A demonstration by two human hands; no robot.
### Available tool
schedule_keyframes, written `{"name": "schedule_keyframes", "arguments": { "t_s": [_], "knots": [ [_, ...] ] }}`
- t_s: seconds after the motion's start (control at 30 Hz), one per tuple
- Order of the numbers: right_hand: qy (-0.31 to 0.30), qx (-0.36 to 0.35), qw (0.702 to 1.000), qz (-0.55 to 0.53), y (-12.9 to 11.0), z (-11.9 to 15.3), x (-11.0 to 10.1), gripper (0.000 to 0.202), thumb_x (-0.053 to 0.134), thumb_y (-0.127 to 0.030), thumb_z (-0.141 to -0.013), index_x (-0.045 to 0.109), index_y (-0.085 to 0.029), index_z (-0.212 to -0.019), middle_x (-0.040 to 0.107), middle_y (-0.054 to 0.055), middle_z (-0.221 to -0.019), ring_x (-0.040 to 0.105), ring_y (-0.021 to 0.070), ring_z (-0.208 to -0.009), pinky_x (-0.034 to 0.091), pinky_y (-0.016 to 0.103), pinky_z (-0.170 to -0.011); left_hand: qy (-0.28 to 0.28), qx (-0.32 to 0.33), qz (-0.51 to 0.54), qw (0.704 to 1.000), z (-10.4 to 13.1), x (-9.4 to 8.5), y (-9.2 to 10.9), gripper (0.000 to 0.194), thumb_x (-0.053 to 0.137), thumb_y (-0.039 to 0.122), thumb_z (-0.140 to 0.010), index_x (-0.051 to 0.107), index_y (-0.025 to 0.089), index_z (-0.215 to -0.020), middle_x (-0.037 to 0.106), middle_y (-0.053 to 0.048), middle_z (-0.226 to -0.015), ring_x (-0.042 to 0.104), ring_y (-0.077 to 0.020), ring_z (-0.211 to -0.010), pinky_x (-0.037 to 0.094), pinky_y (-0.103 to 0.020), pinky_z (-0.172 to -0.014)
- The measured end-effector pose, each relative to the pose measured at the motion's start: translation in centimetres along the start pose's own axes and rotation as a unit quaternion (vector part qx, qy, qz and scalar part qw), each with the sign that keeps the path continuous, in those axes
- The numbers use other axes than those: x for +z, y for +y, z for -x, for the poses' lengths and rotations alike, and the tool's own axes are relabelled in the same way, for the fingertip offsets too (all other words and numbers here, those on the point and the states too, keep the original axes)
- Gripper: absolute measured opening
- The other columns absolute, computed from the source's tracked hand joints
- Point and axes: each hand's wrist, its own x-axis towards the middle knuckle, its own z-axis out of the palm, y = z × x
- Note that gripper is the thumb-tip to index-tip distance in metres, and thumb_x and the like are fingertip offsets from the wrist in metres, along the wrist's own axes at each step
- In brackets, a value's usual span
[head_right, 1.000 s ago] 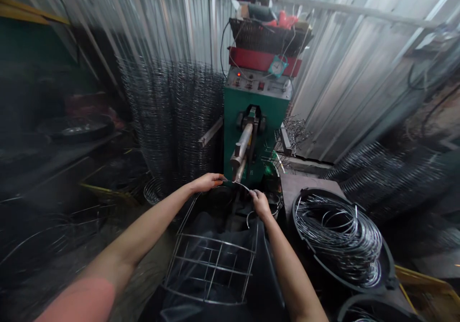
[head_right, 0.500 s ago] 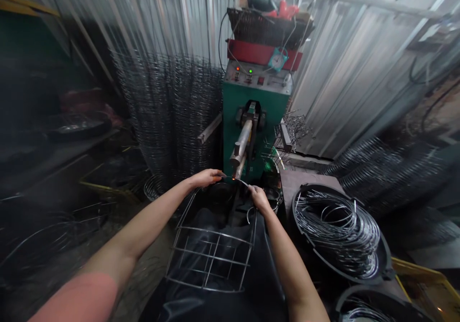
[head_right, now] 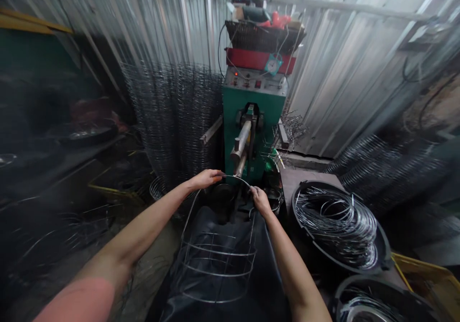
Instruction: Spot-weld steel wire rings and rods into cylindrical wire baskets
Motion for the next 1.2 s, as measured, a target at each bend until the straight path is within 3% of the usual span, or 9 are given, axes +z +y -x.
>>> {"name": "schedule_keyframes", "arguments": {
  "t_s": [0.2,0.33,0.47,0.57,0.63,0.73,0.83,1.07,1.2],
  "knots": [
    [0.03,-0.056,0.997,0.043,-1.7,3.6,-0.6,0.042,0.034,-0.053,-0.082,0.054,-0.019,-0.067,0.051,0.001,-0.059,0.048,0.0151,-0.058,0.037,0.024,-0.057,-0.052,-0.043,0.115,0.991,4.8,-1.5,1.8,0.059,0.057,0.045,-0.073,0.05,0.013,-0.123,0.053,0.003,-0.06,0.047,-0.011,-0.051,0.038,-0.025,-0.054],
    [0.053,-0.052,0.995,0.061,-1.0,4.5,-0.6,0.045,0.032,-0.056,-0.081,0.053,-0.019,-0.066,0.049,0.0,-0.056,0.047,0.0155,-0.055,0.036,0.025,-0.055,0.061,-0.103,0.204,0.972,10.0,-1.7,-1.3,0.065,0.056,0.054,-0.071,0.048,0.018,-0.123,0.063,-0.007,-0.093,0.057,-0.0187,-0.087,0.043,-0.029,-0.074],
    [0.079,-0.04,0.995,0.054,0.6,5.1,-0.5,0.045,0.031,-0.057,-0.081,0.053,-0.019,-0.067,0.048,0.0,-0.054,0.047,0.0157,-0.055,0.036,0.025,-0.055,0.139,-0.231,0.296,0.916,18.4,1.6,-6.3,0.069,0.063,0.061,-0.059,0.055,0.016,-0.111,0.063,-0.01,-0.092,0.059,-0.0222,-0.085,0.046,-0.031,-0.067],
    [0.099,-0.02,0.994,0.039,1.4,5.7,-0.3,0.045,0.032,-0.056,-0.081,0.053,-0.019,-0.068,0.052,0.002,-0.059,0.049,0.0163,-0.059,0.037,0.026,-0.058,0.017,-0.344,0.423,0.838,24.5,5.7,-7.7,0.056,0.066,0.06,-0.058,0.061,0.016,-0.092,0.064,-0.01,-0.079,0.062,-0.0215,-0.068,0.046,-0.029,-0.052],
    [0.106,-0.005,0.994,0.03,1.7,6.0,-0.1,0.046,0.032,-0.056,-0.081,0.054,-0.018,-0.068,0.054,0.003,-0.063,0.049,0.0166,-0.061,0.038,0.026,-0.061,-0.025,-0.358,0.516,0.778,26.9,8.1,-7.2,0.051,0.067,0.057,-0.06,0.062,0.015,-0.09,0.066,-0.013,-0.083,0.064,-0.022,-0.07,0.048,-0.027,-0.051],
    [0.118,0.006,0.993,0.025,1.9,6.2,-0.2,0.048,0.031,-0.059,-0.081,0.053,-0.018,-0.067,0.054,0.003,-0.063,0.049,0.0166,-0.063,0.039,0.026,-0.062,0.028,-0.347,0.618,0.705,26.9,10.0,-5.6,0.045,0.076,0.043,-0.055,0.063,0.017,-0.089,0.067,-0.014,-0.093,0.065,-0.0231,-0.081,0.053,-0.029,-0.065],
    [0.152,0.015,0.988,-0.007,2.3,6.1,-1.2,0.049,0.03,-0.06,-0.082,0.054,-0.018,-0.072,0.054,0.002,-0.063,0.049,0.016,-0.061,0.04,0.026,-0.061,0.108,-0.34,0.633,0.687,24.7,9.8,-4.1,0.05,0.079,0.031,-0.05,0.062,0.024,-0.096,0.068,-0.008,-0.09,0.065,-0.0238,-0.086,0.055,-0.029,-0.065],
    [0.139,0.053,0.979,-0.142,3.9,5.7,-2.8,0.048,0.039,-0.057,-0.079,0.058,-0.017,-0.097,0.065,0.008,-0.083,0.058,0.0207,-0.083,0.045,0.031,-0.076,0.091,-0.319,0.558,0.761,20.9,8.9,-0.1,0.06,0.079,0.024,-0.051,0.057,0.022,-0.106,0.066,-0.008,-0.093,0.064,-0.0279,-0.086,0.054,-0.041,-0.073],
    [0.182,0.088,0.979,-0.038,5.3,8.6,-5.8,0.053,0.045,-0.057,-0.074,0.057,-0.017,-0.106,0.064,0.01,-0.1,0.058,0.0234,-0.092,0.045,0.036,-0.08,0.123,-0.304,0.518,0.79,20.5,9.9,0.4,0.06,0.079,0.023,-0.051,0.052,0.021,-0.105,0.064,-0.004,-0.085,0.065,-0.0246,-0.08,0.054,-0.041,-0.071]
  ]
}}
